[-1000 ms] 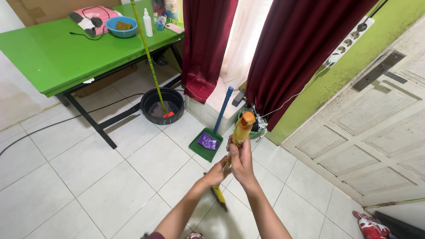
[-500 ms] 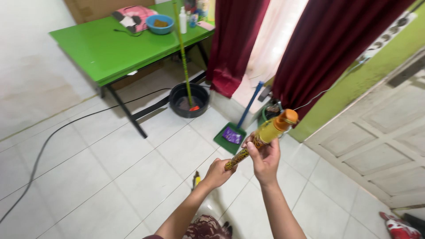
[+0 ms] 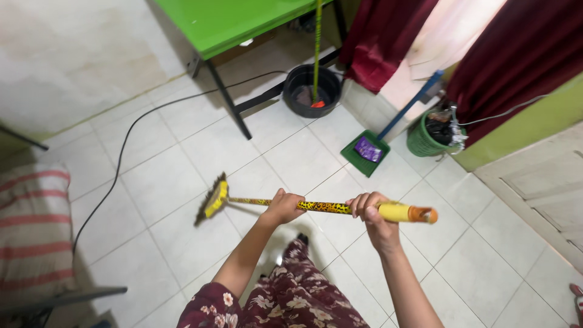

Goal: The person sweeps a tiled floor using a yellow broom with a wooden handle. They move the broom back and forth across the white tiles, sweeping near a row of shoes and a green table.

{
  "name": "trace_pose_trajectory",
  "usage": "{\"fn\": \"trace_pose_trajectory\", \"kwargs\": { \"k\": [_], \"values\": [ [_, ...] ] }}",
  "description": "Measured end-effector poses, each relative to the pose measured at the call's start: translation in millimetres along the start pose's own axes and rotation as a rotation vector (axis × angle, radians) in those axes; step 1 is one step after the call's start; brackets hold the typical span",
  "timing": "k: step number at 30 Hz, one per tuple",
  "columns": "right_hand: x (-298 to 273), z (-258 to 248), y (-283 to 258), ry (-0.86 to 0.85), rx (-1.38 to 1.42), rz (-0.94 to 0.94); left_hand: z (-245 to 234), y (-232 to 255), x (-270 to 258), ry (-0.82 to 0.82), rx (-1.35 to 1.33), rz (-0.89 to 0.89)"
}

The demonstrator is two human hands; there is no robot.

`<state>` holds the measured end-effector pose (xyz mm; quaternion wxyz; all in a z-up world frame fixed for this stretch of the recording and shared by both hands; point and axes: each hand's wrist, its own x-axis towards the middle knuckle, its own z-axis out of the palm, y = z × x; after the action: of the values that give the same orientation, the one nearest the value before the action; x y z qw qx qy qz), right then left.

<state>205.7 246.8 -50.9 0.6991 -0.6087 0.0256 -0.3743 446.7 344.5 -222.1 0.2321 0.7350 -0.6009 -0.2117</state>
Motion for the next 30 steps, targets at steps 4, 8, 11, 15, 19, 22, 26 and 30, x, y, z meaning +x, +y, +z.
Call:
{"fn": "trace_pose_trajectory", "kwargs": {
  "k": [4, 8, 11, 15, 19, 22, 26, 30],
  "values": [
    [5.7, 33.1, 51.1, 0.117, -0.088, 0.094, 13.6, -37.5, -13.4, 0.102, 0.171, -0.232],
    [23.4, 64.8, 72.4, 0.117, -0.111, 0.127, 34.5, -76.6, -13.4, 0.242, 0.110, -0.341],
    [41.1, 77.8, 80.6, 0.168, -0.053, 0.067, 43.1, -85.5, 2.4, 0.264, -0.054, -0.294],
    [79.5, 79.4, 81.5, 0.234, -0.013, -0.041, 8.1, -76.6, 29.0, 0.205, -0.279, -0.161],
    [131.9, 71.8, 80.3, 0.253, 0.076, -0.133, -52.0, -68.2, 58.2, 0.202, -0.103, -0.077],
    [158.6, 68.8, 92.2, 0.265, 0.104, -0.142, -80.8, -82.1, 72.1, 0.192, -0.073, -0.105],
    [185.9, 76.0, 146.7, 0.296, 0.079, -0.168, -102.7, -141.1, 87.9, 0.085, -0.048, -0.263],
    [194.3, 91.6, 205.8, 0.277, -0.041, -0.029, -91.6, -219.1, 74.7, 0.140, -0.167, -0.276]
  ]
}}
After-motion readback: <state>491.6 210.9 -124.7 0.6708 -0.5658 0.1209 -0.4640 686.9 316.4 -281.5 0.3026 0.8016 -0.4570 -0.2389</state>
